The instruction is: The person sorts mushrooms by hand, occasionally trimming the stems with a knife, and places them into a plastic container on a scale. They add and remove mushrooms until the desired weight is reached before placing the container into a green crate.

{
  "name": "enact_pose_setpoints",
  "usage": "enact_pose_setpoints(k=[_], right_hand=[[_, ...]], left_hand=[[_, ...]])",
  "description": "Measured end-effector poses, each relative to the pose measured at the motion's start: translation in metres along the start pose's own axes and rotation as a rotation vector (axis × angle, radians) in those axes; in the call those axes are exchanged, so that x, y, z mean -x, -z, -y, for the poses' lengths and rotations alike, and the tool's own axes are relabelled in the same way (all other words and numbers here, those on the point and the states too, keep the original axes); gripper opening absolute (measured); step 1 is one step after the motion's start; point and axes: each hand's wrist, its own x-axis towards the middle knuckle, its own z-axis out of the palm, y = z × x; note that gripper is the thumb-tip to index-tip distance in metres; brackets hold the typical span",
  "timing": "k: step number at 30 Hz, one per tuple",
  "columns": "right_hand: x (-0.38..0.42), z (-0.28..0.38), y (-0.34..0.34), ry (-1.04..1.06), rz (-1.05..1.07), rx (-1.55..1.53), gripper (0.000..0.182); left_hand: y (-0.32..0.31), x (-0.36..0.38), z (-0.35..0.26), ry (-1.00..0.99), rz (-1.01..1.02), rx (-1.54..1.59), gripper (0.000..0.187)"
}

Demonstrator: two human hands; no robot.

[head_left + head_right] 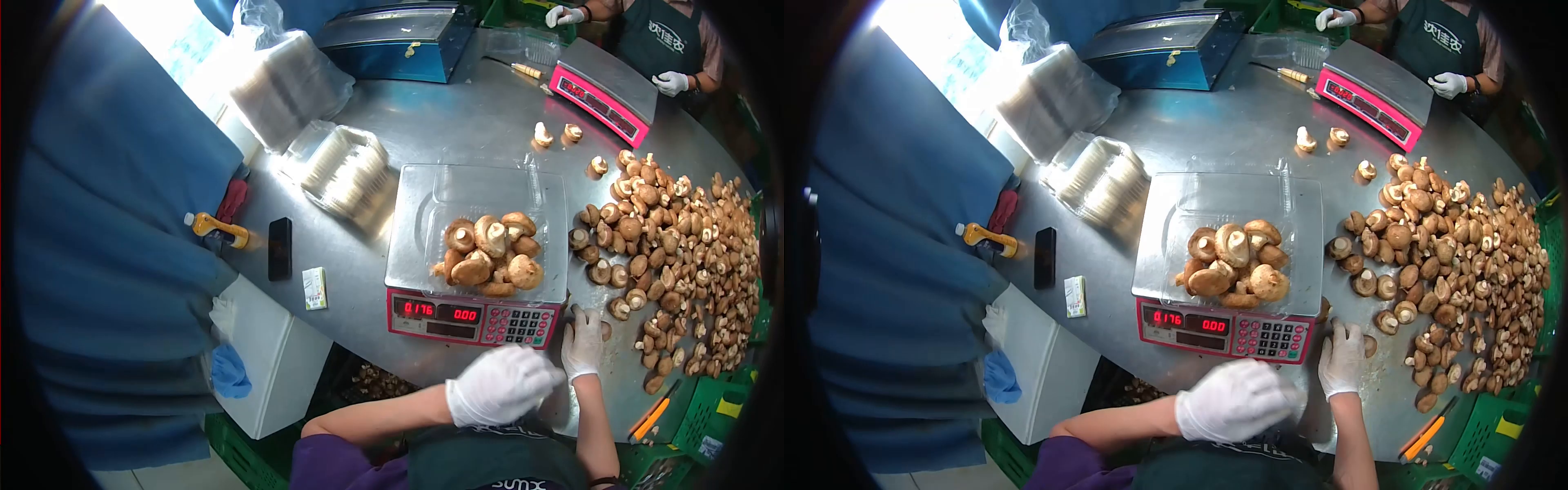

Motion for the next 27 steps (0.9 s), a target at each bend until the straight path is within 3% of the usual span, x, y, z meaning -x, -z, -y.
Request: enact_pose_setpoints(k=[1, 4, 7, 9, 11, 12, 15, 16, 18, 21, 24, 27], right_hand=[[-0.005, 0.001, 0.001, 0.023, -0.024, 0.076, 0.047], [-0.02, -0.003, 0.006, 0.017, -0.096, 0.221, 0.055], [-0.028, -0.004, 0.015, -0.017, -0.238, 0.1, 0.053], [-0.03, 0.008, 0.025, 0.014, -0.297, -0.023, 0.048], [-0.034, 0.015, 0.032, 0.088, -0.333, -0.171, 0.045], [-0.036, 0.026, 0.039, 0.144, -0.369, -0.163, 0.04], [-0.043, 0.05, 0.051, 0.187, -0.344, -0.363, 0.037], [-0.044, 0.055, 0.053, 0.222, -0.359, -0.361, 0.031], [-0.041, 0.067, 0.058, 0.055, -0.227, -0.695, 0.032], [-0.041, 0.085, 0.061, -0.08, 0.043, -1.031, 0.046], [-0.039, 0.105, 0.057, -0.155, 0.314, -1.163, 0.045], [-0.041, 0.109, 0.055, -0.222, 0.326, -1.3, 0.033]], left_hand=[[0.019, -0.006, 0.005, 0.001, -0.046, -0.066, 0.028], [0.079, -0.035, 0.044, 0.011, -0.519, -0.294, 0.031], [0.118, -0.051, 0.114, 0.349, -0.707, -0.634, 0.048], [0.125, -0.047, 0.193, 0.435, -0.641, -0.591, 0.071], [0.142, -0.064, 0.188, 0.893, -0.409, 0.281, 0.087], [0.141, -0.064, 0.196, 0.83, -0.434, 0.577, 0.089], [0.139, -0.062, 0.172, 0.463, -0.653, 0.681, 0.08], [0.141, -0.061, 0.153, 0.481, -0.729, 0.76, 0.072], [0.138, -0.019, 0.158, 0.273, -0.523, 0.395, 0.067], [0.118, 0.021, 0.116, 0.097, -0.308, -0.469, 0.057], [0.073, 0.051, 0.096, 0.597, -0.559, 0.438, 0.055], [0.076, 0.052, 0.08, 0.749, -0.599, 0.808, 0.053]])
